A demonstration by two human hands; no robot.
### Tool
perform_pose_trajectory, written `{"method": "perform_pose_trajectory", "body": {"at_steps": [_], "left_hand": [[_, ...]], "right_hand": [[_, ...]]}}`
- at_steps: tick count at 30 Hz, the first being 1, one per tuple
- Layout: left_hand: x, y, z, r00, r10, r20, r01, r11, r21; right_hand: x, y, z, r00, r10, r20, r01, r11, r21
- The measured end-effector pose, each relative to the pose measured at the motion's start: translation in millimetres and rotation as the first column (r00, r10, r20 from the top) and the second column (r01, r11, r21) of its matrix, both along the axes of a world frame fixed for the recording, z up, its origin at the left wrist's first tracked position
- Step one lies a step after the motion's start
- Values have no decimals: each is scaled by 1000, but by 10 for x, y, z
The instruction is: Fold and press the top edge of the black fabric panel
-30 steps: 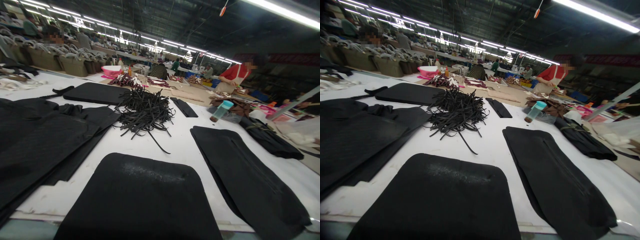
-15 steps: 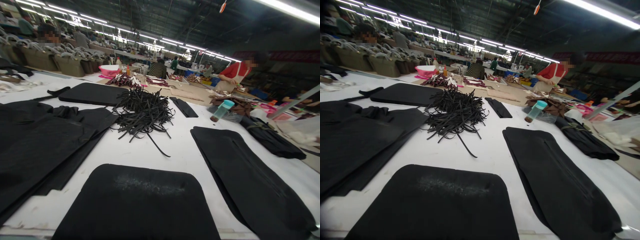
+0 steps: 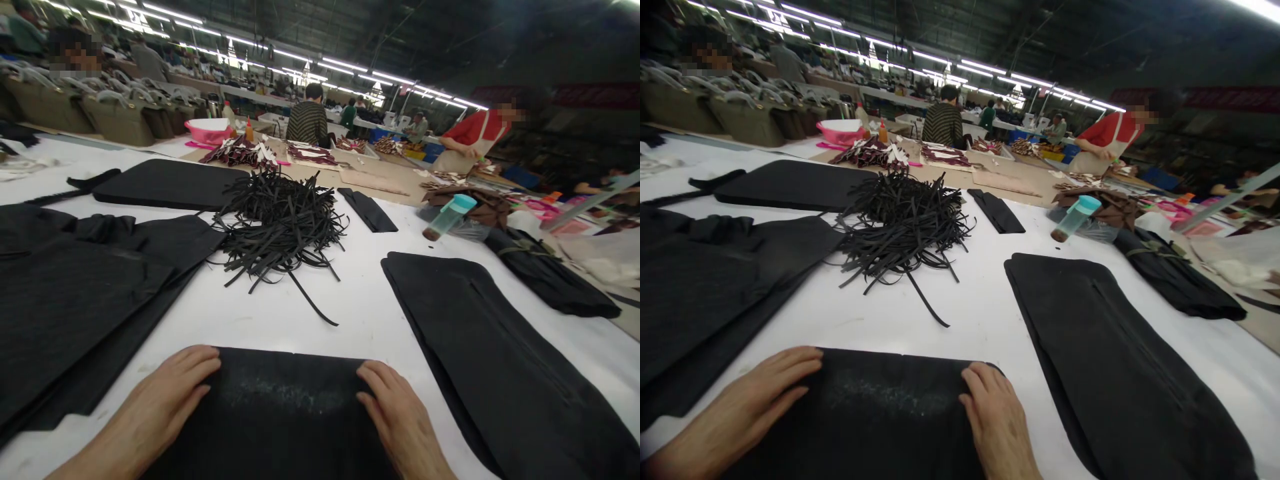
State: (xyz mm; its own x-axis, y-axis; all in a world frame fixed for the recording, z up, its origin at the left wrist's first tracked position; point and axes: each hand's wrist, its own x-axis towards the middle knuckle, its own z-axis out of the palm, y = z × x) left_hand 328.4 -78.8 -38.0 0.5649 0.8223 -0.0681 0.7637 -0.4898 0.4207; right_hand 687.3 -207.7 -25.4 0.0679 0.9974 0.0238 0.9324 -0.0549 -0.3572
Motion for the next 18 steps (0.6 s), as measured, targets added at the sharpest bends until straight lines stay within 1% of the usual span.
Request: {"method": "perform_pose_trajectory", "body": {"at_steps": [1, 2, 3, 5, 8, 11, 15, 18], "left_hand": [[84, 107, 18, 1000, -9, -9, 9, 999, 34], [164, 206, 34, 1000, -17, -25, 18, 999, 48], [230, 287, 49, 998, -28, -58, 30, 998, 46], [298, 383, 80, 990, -26, -137, 29, 1000, 13], [241, 399, 119, 977, -7, -215, -4, 999, -50], [119, 366, 153, 976, -16, -217, -3, 996, -88], [72, 334, 245, 974, -42, -221, 13, 991, -130], [114, 332, 332, 957, 0, -289, -52, 984, -171]], "right_hand": [[-20, 150, -24, 998, 13, 59, -16, 999, 50], [-46, 277, -33, 994, 27, 109, -35, 997, 71], [-73, 376, -31, 989, 38, 143, -48, 997, 66], [-120, 499, -1, 986, 53, 161, -56, 998, 13], [-171, 567, 59, 995, 55, 88, -50, 996, -67], [-224, 611, 98, 996, 91, 22, -88, 991, -96], [-287, 693, 109, 986, 157, 53, -154, 987, -44], [-307, 752, 68, 979, 173, 108, -177, 984, 27]]}}
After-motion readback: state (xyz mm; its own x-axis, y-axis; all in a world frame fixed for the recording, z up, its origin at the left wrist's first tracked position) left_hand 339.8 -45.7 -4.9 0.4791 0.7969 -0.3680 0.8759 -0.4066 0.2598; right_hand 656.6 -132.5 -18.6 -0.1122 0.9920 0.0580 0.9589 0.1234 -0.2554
